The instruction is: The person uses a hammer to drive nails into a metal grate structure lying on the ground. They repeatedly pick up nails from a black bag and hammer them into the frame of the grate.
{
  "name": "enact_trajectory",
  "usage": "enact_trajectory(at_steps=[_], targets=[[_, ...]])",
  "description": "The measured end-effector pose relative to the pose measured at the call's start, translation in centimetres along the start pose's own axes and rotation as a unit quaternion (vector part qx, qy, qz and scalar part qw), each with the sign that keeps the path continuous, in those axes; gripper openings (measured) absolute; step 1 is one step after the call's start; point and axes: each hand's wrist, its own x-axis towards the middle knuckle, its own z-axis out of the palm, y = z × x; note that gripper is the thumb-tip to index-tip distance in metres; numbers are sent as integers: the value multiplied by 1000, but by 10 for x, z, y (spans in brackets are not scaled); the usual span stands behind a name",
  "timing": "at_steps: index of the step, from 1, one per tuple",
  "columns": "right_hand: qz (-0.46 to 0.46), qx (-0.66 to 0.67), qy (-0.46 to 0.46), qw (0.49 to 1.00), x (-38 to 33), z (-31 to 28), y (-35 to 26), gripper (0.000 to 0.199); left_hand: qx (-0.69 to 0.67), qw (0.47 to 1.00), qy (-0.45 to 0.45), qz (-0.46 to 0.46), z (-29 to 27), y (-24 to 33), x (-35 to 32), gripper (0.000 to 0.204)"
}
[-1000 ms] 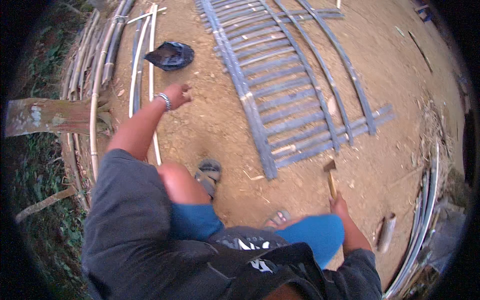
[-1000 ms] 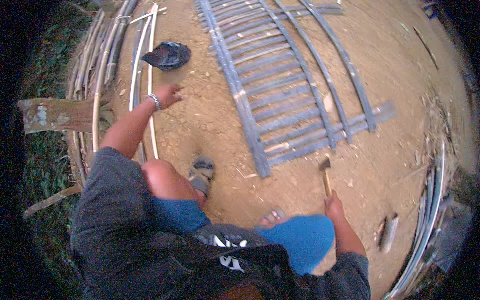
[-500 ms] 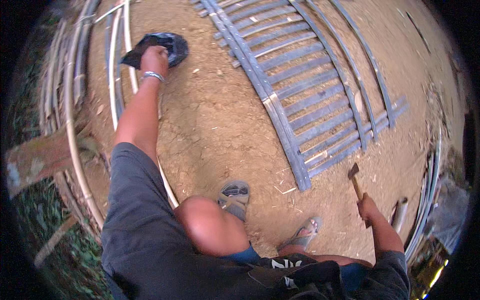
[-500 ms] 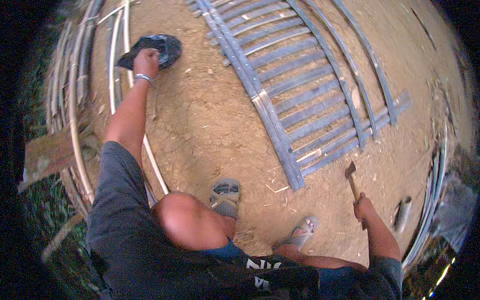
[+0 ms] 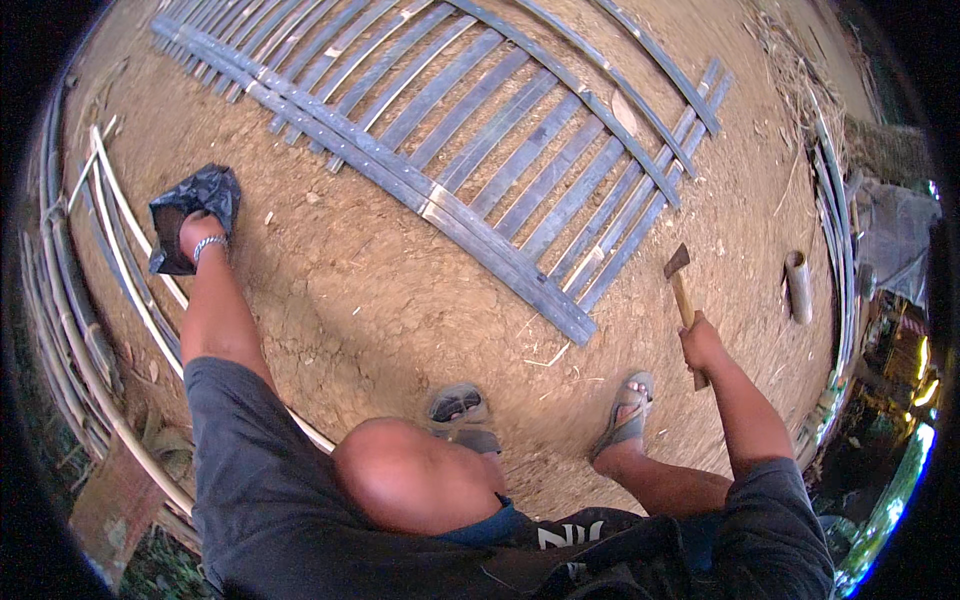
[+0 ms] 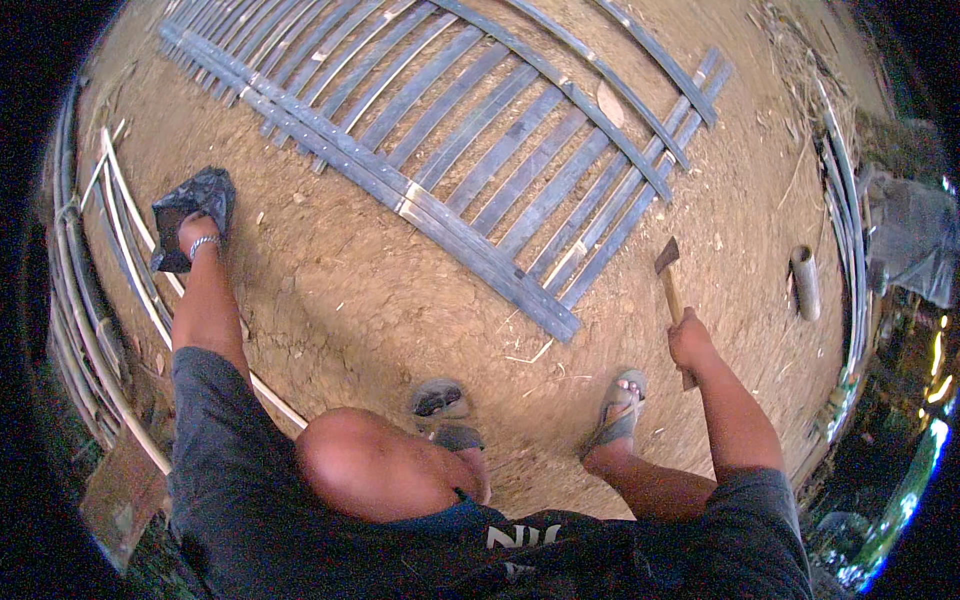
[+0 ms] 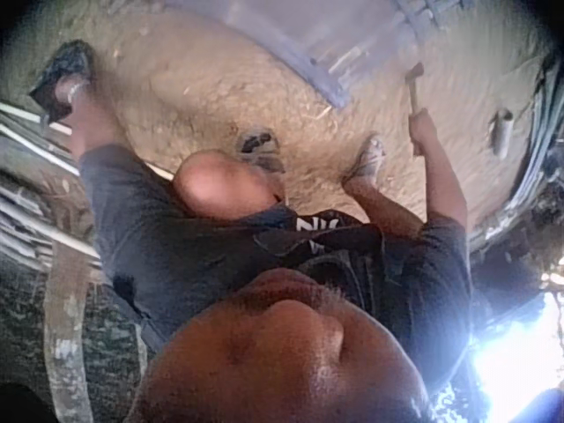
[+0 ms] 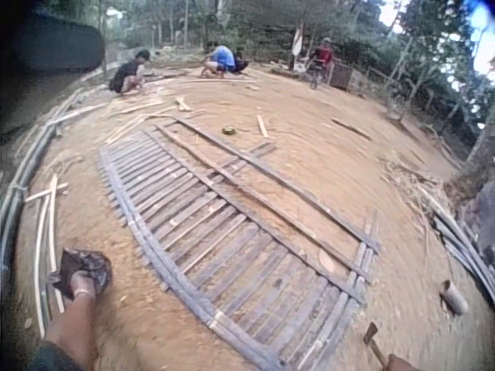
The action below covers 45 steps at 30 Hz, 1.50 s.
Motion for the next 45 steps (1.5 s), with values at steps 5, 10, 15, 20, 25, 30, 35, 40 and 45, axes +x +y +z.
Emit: enact_trajectory(at_steps=[5,10,15,20,25,30,35,40,45], targets=[[-29,30,44,998,40,49,37,42,-7,1000,6,22,16,-39,29,33],[-66,66,69,993,61,71,63,31,102,990,-63,71,6,-27,17,27],[-41,141,13,989,44,62,21,39,73,996,-17,45,-27,-40,18,28],[5,167,0,986,26,43,16,36,46,998,8,38,-65,5,-35,30],[-34,174,-9,984,37,45,28,32,16,998,49,43,-109,20,-51,30],[-76,181,-27,980,62,59,46,29,-109,969,195,105,-119,4,-70,28],[-144,70,33,986,76,63,88,33,-309,913,117,240,-124,61,-117,16],[-187,25,-16,982,87,18,103,36,-431,855,-105,268,-154,157,-209,19],[-183,26,-95,978,71,-12,86,33,-264,854,-255,370,-127,181,-287,22]])
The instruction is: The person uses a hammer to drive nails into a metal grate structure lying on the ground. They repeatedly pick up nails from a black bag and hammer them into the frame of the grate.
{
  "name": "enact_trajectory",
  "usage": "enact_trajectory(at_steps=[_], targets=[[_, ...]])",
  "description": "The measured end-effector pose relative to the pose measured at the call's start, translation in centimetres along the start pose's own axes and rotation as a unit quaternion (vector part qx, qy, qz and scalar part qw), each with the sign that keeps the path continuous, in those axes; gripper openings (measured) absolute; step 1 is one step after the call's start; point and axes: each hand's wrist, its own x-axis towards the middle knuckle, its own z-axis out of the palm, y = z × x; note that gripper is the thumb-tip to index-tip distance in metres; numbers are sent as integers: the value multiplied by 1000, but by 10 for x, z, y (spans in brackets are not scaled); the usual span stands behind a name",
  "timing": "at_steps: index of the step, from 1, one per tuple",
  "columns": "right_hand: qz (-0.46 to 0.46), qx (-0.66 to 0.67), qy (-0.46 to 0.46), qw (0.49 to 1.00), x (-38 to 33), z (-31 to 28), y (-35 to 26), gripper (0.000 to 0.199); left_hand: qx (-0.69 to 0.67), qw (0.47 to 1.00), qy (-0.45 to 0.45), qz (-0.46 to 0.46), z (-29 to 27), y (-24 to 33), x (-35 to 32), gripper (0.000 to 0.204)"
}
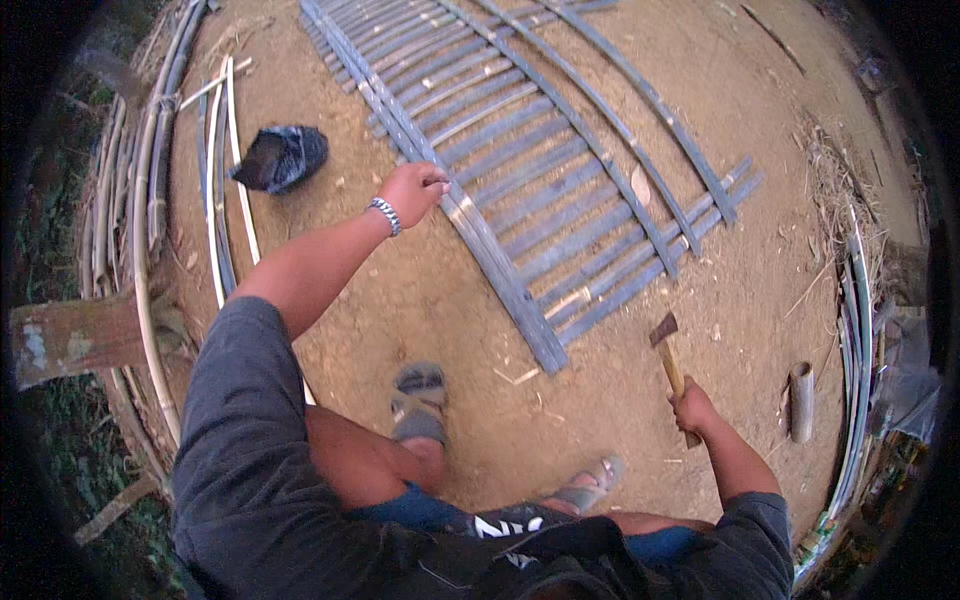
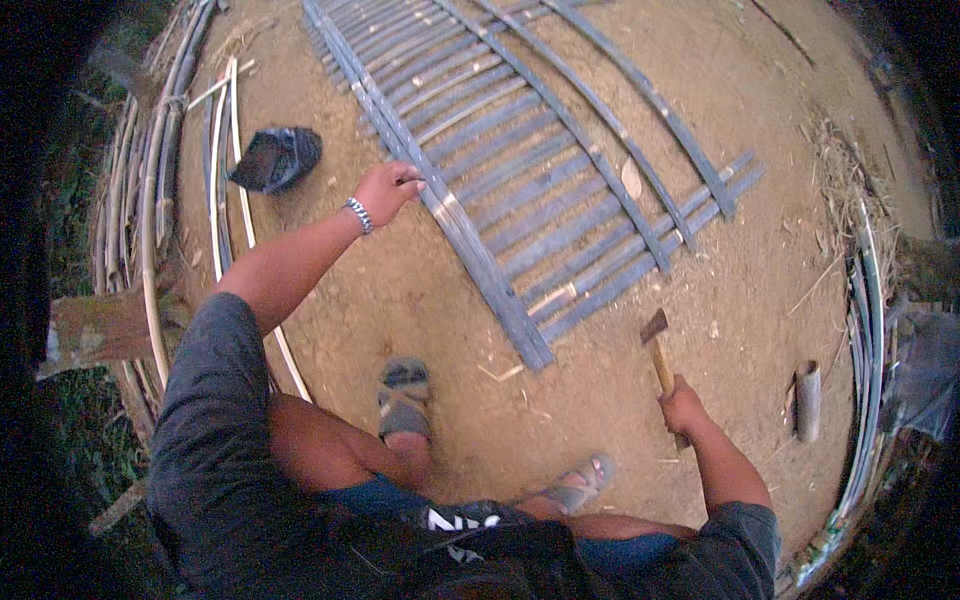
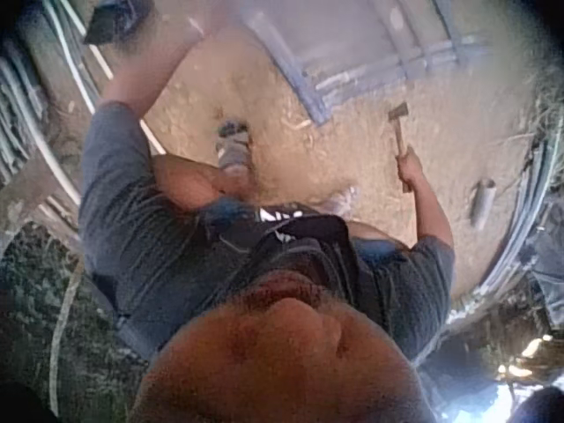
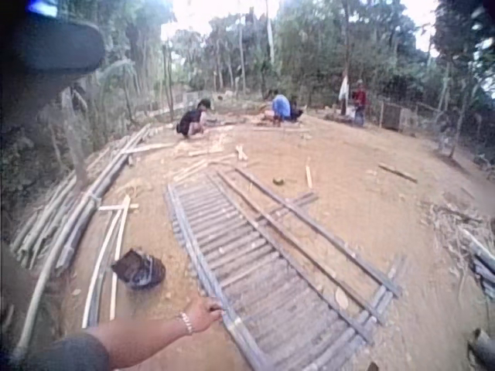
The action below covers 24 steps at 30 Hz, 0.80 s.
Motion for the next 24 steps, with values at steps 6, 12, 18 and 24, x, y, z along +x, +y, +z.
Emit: enact_trajectory(at_steps=[6,12,18,24], targets=[[-107,-19,86,990,39,31,84,33,-30,996,39,-81,115,33,-40,22],[-107,74,58,990,1,43,39,42,-91,928,318,-174,212,27,-74,22],[-191,111,-38,975,7,62,-24,48,-2,900,417,-128,249,23,-69,10],[-285,85,-83,951,7,67,-111,49,5,892,426,-152,248,30,-66,8]])
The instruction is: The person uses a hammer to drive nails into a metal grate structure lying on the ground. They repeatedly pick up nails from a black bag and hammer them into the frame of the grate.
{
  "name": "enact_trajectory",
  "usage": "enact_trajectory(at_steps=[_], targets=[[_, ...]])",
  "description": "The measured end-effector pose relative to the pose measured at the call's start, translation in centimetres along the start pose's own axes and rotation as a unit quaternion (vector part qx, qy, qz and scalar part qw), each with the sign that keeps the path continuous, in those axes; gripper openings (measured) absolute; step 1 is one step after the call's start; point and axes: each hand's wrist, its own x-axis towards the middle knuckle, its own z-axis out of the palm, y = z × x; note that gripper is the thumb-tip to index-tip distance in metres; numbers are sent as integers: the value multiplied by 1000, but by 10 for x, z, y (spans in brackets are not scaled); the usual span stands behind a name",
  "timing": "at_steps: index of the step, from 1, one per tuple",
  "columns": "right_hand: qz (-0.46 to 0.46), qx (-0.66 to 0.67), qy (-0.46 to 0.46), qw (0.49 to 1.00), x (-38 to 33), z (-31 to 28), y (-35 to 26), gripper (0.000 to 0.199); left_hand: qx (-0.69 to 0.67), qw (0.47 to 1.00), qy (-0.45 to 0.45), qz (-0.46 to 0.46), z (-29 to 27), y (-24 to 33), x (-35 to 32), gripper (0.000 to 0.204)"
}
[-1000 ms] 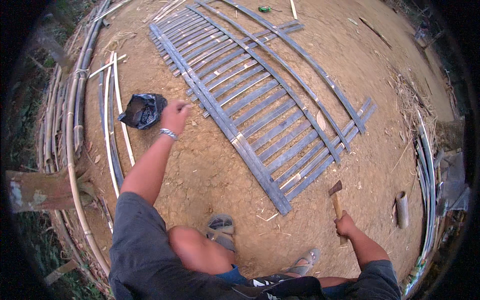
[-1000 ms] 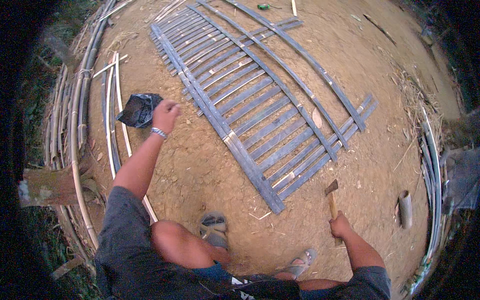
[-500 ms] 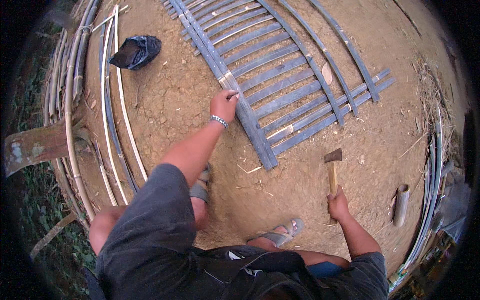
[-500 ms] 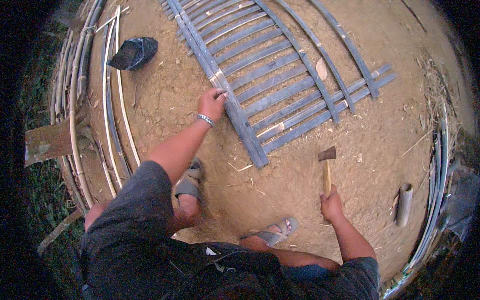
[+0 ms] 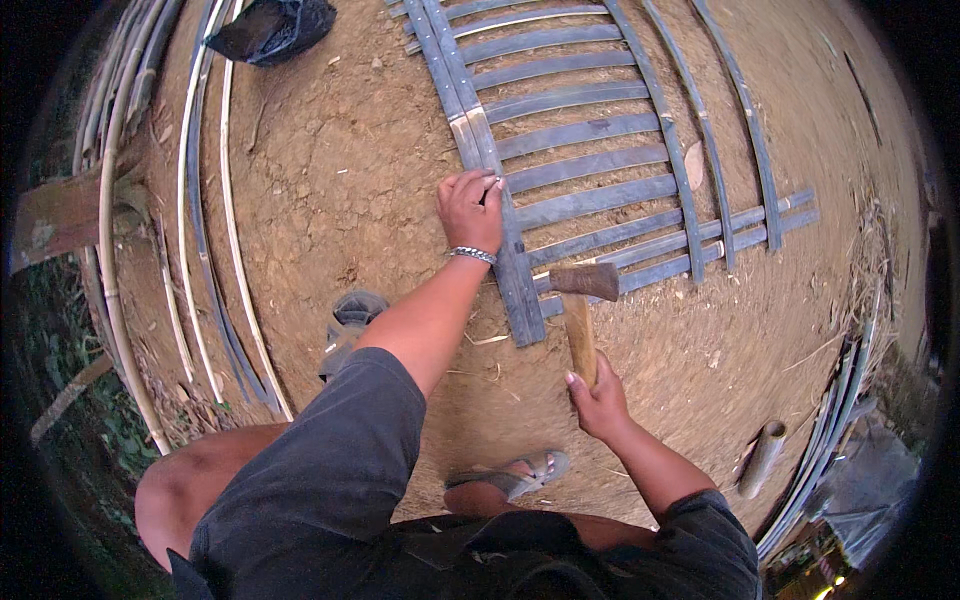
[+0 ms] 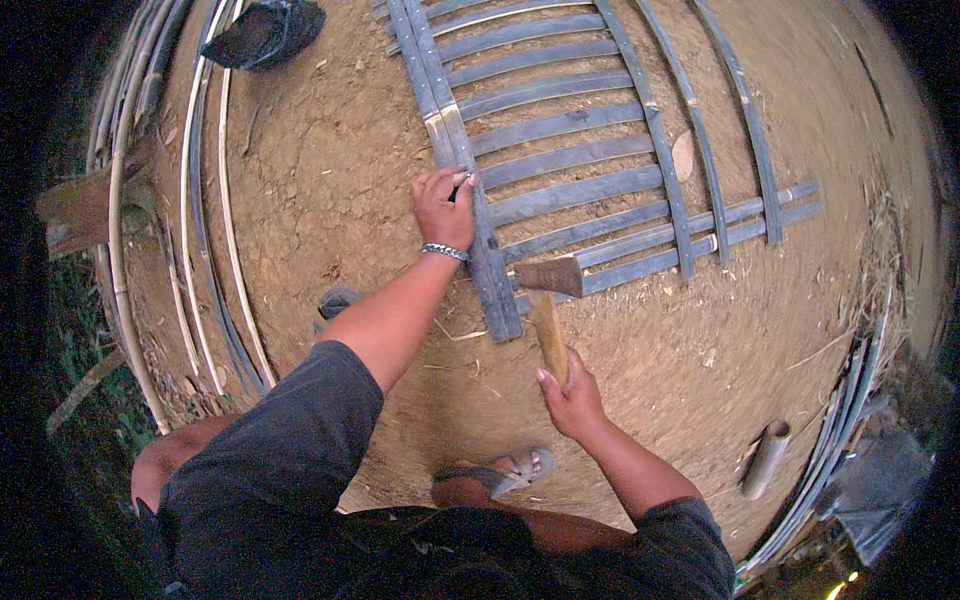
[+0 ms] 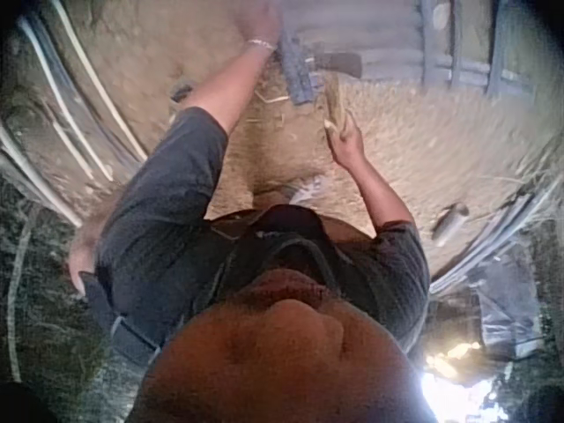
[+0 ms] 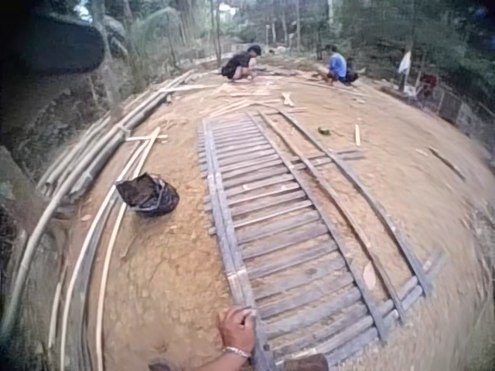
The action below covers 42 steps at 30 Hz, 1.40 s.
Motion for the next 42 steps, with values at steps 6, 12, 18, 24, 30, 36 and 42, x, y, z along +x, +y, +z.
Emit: enact_trajectory(at_steps=[6,12,18,24,30,36,42], targets=[[-89,-48,26,995,59,9,-27,48,2,1000,3,15,-1,-1,-1,7],[-138,-132,44,981,112,3,-52,49,18,1000,-2,22,-3,2,-1,10],[-142,-223,24,964,130,-4,-70,47,24,1000,-9,13,-4,0,-1,9],[-194,-203,77,957,132,-8,-75,50,23,1000,-14,6,-1,0,-1,10],[-166,-216,113,956,128,-12,-74,49,24,999,-23,-2,-4,1,0,8],[-214,-240,73,944,132,-10,-78,47,22,1000,-18,8,-2,-2,1,7],[-223,-200,111,947,127,-10,-78,53,22,1000,-15,4,-3,1,0,9]])
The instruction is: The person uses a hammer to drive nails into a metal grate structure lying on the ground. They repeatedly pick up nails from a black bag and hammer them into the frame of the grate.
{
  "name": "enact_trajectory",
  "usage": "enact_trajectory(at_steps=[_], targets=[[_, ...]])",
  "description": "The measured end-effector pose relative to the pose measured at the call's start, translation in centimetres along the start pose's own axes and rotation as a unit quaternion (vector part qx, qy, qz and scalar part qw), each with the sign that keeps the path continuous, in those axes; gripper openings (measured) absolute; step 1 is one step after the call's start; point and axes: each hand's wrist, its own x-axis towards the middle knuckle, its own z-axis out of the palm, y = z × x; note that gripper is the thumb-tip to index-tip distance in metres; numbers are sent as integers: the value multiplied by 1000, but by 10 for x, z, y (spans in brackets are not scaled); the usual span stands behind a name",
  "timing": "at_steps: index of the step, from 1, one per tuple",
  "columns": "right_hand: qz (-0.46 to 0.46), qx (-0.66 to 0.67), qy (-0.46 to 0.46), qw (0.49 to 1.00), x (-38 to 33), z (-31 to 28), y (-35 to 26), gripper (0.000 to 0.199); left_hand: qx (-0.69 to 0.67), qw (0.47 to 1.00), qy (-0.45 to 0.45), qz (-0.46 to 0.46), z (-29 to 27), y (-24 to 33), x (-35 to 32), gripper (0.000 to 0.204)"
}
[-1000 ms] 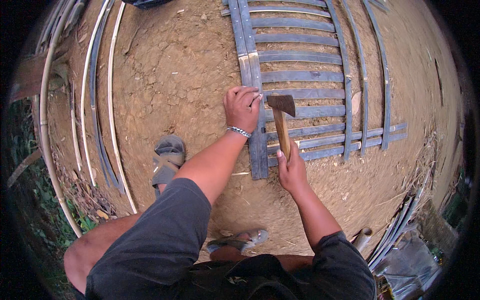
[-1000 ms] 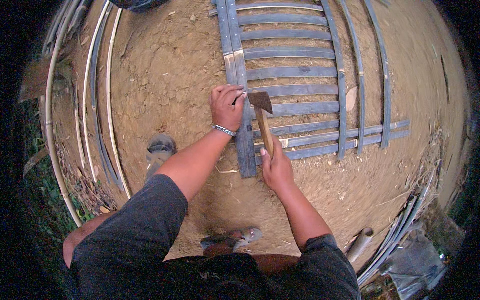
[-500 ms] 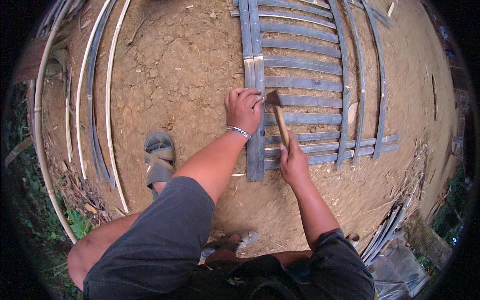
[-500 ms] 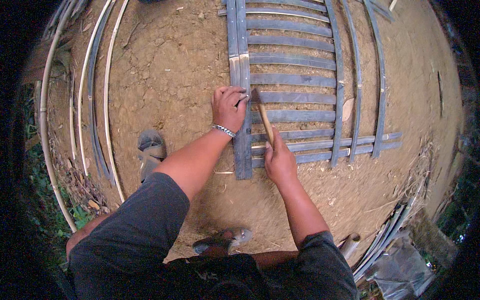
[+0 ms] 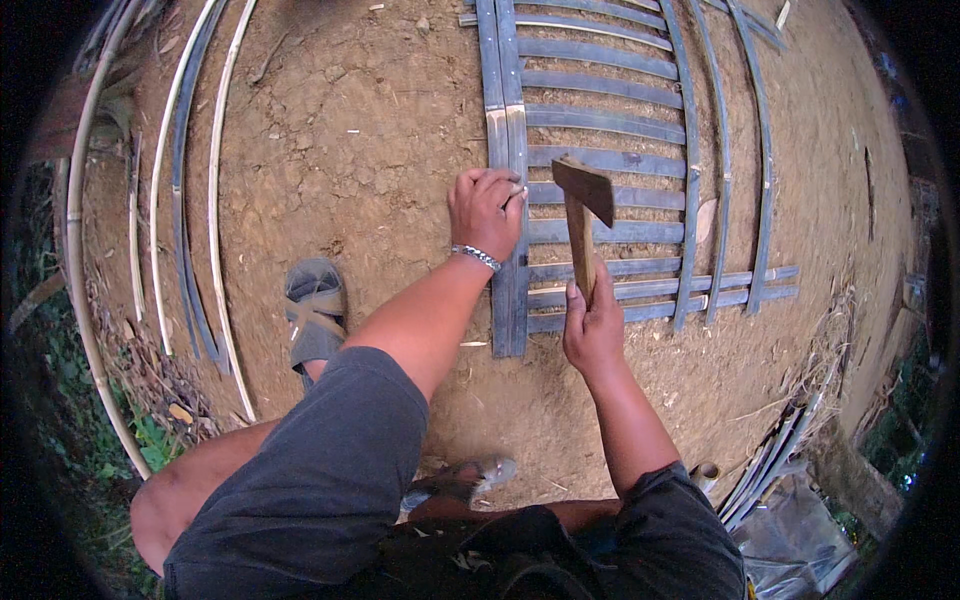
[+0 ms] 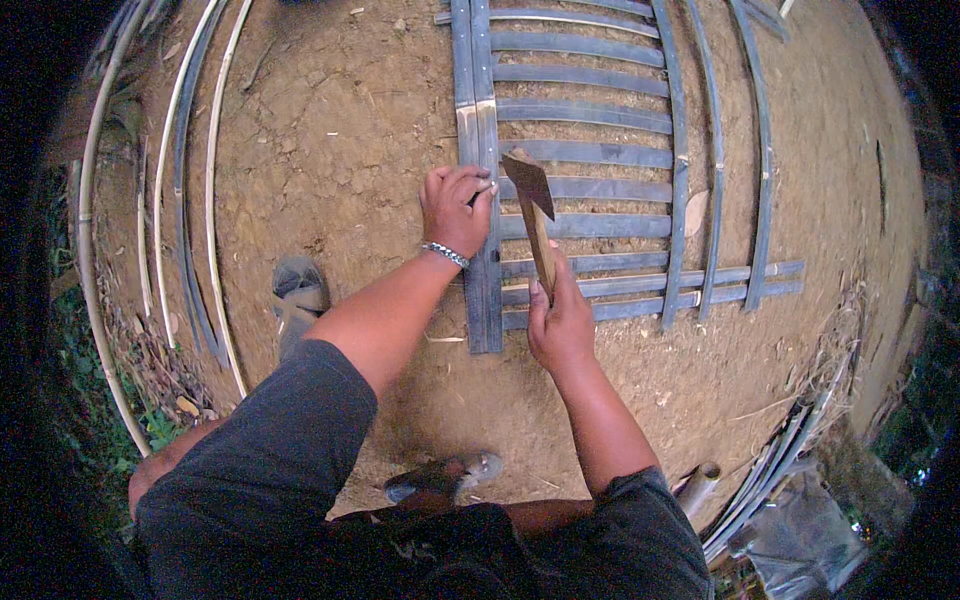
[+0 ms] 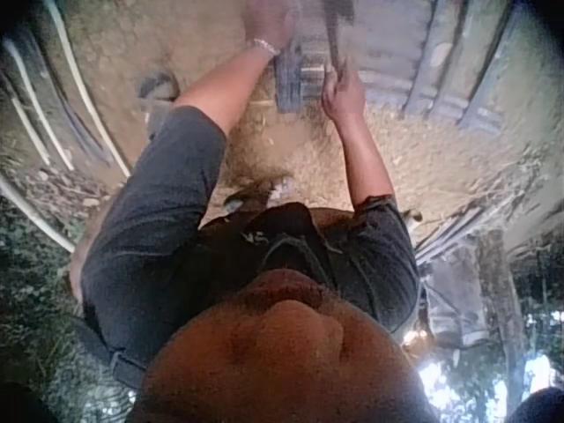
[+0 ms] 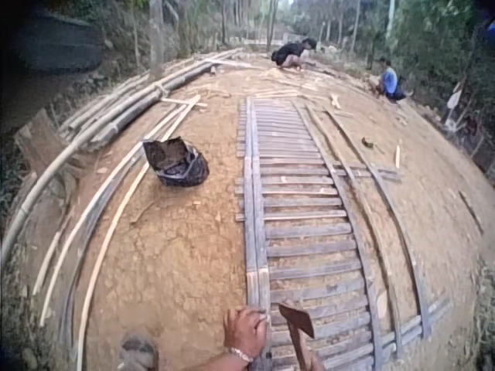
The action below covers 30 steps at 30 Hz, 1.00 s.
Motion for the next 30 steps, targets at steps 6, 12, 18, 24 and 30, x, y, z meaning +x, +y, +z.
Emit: enact_trajectory(at_steps=[6,12,18,24,30], targets=[[101,-35,-97,990,9,-1,-4,52,2,1000,-11,3,0,1,2,12],[49,-6,-71,996,7,-2,-2,51,1,1000,-7,6,0,-1,2,12],[44,28,-15,999,6,-2,-6,51,-1,1000,-17,-9,-3,1,0,10],[43,90,50,994,-7,-4,7,47,-6,999,-16,-36,-2,6,-1,18],[97,139,48,984,-28,-19,3,48,138,970,-57,-193,-4,41,-47,65]])
